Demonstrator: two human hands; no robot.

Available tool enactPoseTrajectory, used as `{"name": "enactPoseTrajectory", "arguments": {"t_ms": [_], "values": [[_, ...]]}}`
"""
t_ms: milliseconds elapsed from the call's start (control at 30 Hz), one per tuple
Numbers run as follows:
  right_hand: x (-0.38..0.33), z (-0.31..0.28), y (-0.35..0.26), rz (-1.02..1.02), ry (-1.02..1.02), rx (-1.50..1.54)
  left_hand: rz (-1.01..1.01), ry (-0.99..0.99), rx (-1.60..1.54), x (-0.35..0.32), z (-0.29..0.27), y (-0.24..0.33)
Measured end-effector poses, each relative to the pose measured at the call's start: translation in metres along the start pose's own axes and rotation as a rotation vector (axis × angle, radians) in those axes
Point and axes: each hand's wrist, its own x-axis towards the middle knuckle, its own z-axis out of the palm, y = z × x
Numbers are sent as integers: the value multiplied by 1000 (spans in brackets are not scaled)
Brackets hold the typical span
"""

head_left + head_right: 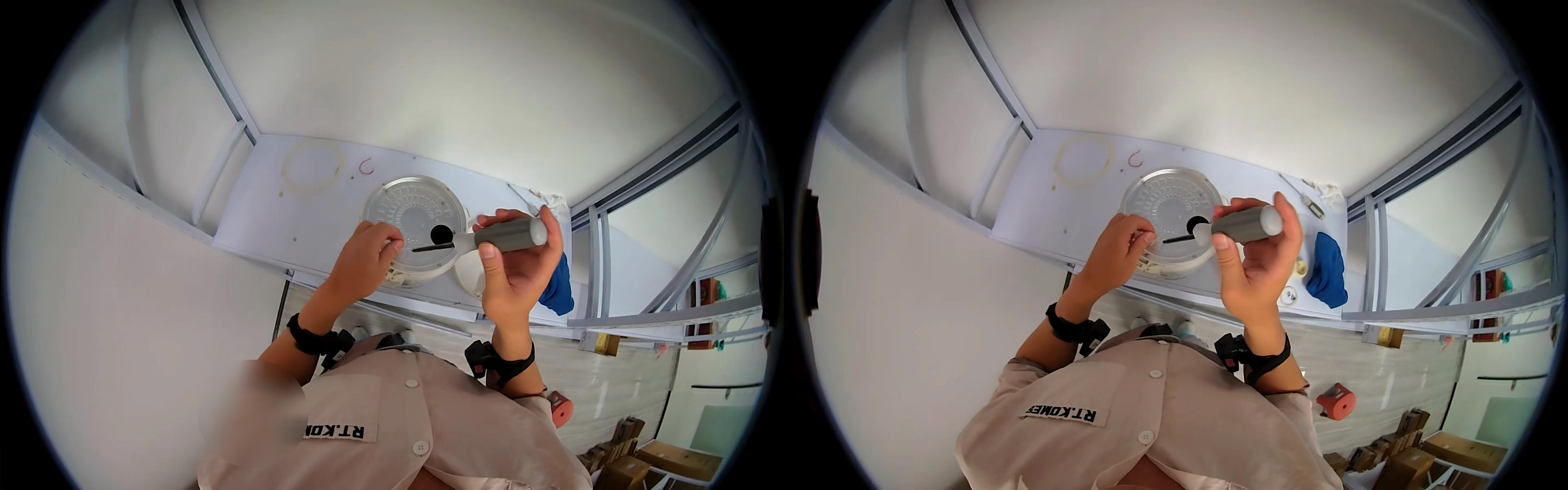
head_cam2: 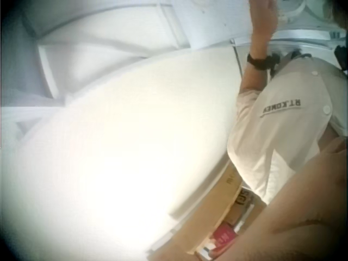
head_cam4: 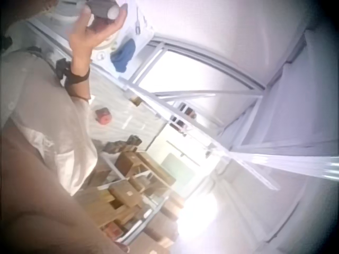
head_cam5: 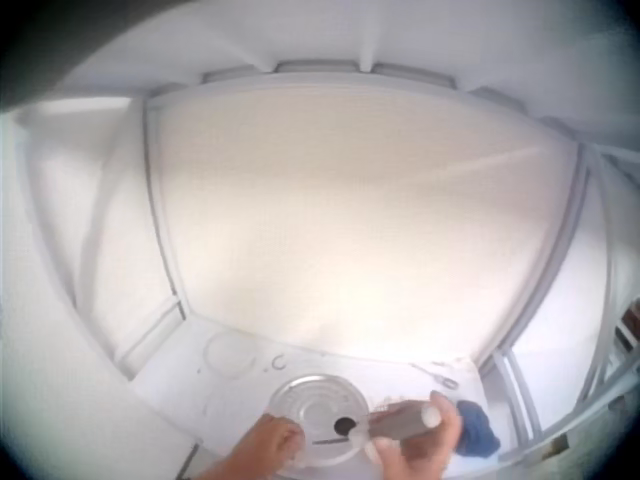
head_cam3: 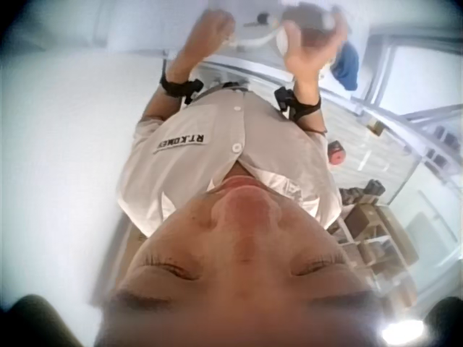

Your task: The person uses a screwdriver to fasten screws into a white plastic appliance base, then picks up a separate white plastic cover and aligns it with the base. The person continues to secure the cover using the screwdriver.

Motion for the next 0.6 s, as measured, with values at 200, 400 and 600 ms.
{"name": "enactPoseTrajectory", "arguments": {"t_ms": [200,400,600], "values": [[1,-2,-6,4,208,95,-189,47,-650,-6,7,-5],[0,-2,-2,27,222,144,-225,48,-855,-11,10,-11],[-3,-2,0,38,227,153,-212,62,-864,-13,14,-12]]}}
